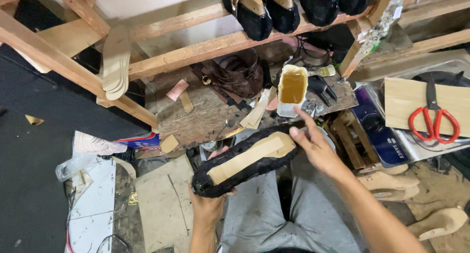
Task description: The person holds a black shoe and applies yellow glue by hand along the sole edge and insole area, pressing and smoothing the glued surfaces with their fingers. They briefly place finished shoes onto a wooden rack, then continue spreading glue and pressing the sole of the shoe on their lap.
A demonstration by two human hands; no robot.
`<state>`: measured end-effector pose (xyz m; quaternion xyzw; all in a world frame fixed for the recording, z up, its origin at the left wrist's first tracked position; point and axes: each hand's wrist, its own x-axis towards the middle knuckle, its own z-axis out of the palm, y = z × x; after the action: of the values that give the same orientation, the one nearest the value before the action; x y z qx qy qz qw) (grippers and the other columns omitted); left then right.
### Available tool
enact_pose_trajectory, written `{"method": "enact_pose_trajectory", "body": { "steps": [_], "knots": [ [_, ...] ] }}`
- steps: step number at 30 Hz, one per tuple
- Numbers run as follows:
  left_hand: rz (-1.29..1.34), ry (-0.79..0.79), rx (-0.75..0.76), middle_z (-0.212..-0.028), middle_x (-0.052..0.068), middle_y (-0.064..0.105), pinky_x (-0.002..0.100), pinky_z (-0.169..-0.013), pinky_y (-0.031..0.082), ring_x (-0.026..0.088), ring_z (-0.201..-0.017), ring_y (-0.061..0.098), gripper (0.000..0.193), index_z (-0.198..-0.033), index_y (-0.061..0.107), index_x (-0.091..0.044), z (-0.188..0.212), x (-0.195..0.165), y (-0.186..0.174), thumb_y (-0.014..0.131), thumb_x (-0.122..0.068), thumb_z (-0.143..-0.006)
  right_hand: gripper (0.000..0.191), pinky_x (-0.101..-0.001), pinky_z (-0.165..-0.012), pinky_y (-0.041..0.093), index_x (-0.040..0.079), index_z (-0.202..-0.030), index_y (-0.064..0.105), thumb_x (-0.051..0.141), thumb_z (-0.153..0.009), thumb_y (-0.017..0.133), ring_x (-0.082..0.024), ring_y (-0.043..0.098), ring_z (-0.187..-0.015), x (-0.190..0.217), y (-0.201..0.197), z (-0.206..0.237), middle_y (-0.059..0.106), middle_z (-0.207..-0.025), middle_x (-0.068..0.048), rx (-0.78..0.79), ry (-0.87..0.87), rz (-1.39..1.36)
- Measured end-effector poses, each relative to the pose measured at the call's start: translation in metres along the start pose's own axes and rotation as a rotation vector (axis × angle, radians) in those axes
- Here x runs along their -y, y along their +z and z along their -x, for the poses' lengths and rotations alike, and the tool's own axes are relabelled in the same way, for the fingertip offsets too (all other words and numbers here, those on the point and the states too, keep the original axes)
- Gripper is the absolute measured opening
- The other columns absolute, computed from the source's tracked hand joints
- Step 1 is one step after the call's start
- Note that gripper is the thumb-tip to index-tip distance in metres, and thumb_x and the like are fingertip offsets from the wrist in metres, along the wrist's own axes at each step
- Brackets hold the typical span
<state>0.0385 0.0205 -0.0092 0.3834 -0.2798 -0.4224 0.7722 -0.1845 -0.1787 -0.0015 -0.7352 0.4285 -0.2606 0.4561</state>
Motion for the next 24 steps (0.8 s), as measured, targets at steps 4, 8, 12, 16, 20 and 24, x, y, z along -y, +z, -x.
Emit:
{"method": "enact_pose_trajectory", "body": {
  "steps": [4,8,12,16,20,24],
  "knots": [
    [-0.036,0.078,-0.173,-0.146,0.023,0.059,0.030,-0.065,0.062,0.027,-0.103,0.073,0.075,-0.148,0.045,0.008,0.012,-0.002,-0.008,0.077,-0.011,-0.084,0.070,-0.0438,-0.101,0.050,0.015,-0.157,0.040,0.001,-0.090,0.054,-0.033,0.059,-0.116,-0.002,-0.027,-0.058,0.062,-0.126,-0.017,-0.118,-0.188,0.442],
    [-0.187,0.062,-0.288,-0.142,0.023,0.062,0.031,-0.063,0.062,0.026,-0.090,0.071,0.073,-0.147,0.047,0.011,0.016,-0.005,-0.008,0.074,-0.003,-0.081,0.069,-0.0466,-0.113,0.042,0.015,-0.130,0.066,-0.007,-0.066,0.059,-0.043,0.041,-0.138,-0.003,-0.035,-0.101,0.043,-0.153,-0.019,-0.117,-0.358,0.877],
    [-0.299,0.007,-0.316,-0.141,0.018,0.062,0.034,-0.064,0.066,0.026,-0.099,0.072,0.068,-0.144,0.048,0.009,0.015,0.000,-0.003,0.072,0.002,-0.081,0.060,-0.0521,-0.095,0.041,0.013,-0.119,0.078,-0.006,-0.064,0.061,-0.051,0.035,-0.134,-0.002,-0.032,-0.117,0.037,-0.157,-0.023,-0.035,-0.427,0.989],
    [-0.450,0.179,-0.177,-0.145,0.021,0.062,0.042,-0.092,0.059,0.029,-0.123,0.066,0.059,-0.144,0.052,0.008,0.012,0.003,0.000,0.064,0.006,-0.086,0.042,-0.0479,-0.105,0.044,0.012,-0.101,0.081,-0.004,-0.068,0.062,-0.040,0.047,-0.135,-0.005,-0.039,-0.111,0.052,-0.151,-0.016,-0.077,-0.457,0.958],
    [-0.632,0.311,-0.042,-0.146,0.023,0.063,0.045,-0.120,0.041,0.032,-0.138,0.060,0.058,-0.143,0.057,0.006,0.004,0.009,0.012,0.064,0.010,-0.085,0.022,-0.0469,-0.103,0.047,0.007,-0.086,0.076,-0.005,-0.073,0.062,-0.033,0.058,-0.126,0.006,-0.043,-0.100,0.066,-0.132,-0.013,-0.104,-0.458,0.935],
    [-0.564,0.450,0.074,-0.147,0.025,0.060,0.046,-0.125,0.037,0.036,-0.143,0.056,0.057,-0.141,0.058,0.003,-0.007,0.013,0.033,0.064,0.013,-0.086,0.018,-0.0468,-0.096,0.049,0.003,-0.083,0.070,-0.006,-0.072,0.058,-0.035,0.059,-0.119,0.048,-0.044,-0.066,0.067,-0.128,-0.015,-0.095,-0.485,0.721]
  ]
}}
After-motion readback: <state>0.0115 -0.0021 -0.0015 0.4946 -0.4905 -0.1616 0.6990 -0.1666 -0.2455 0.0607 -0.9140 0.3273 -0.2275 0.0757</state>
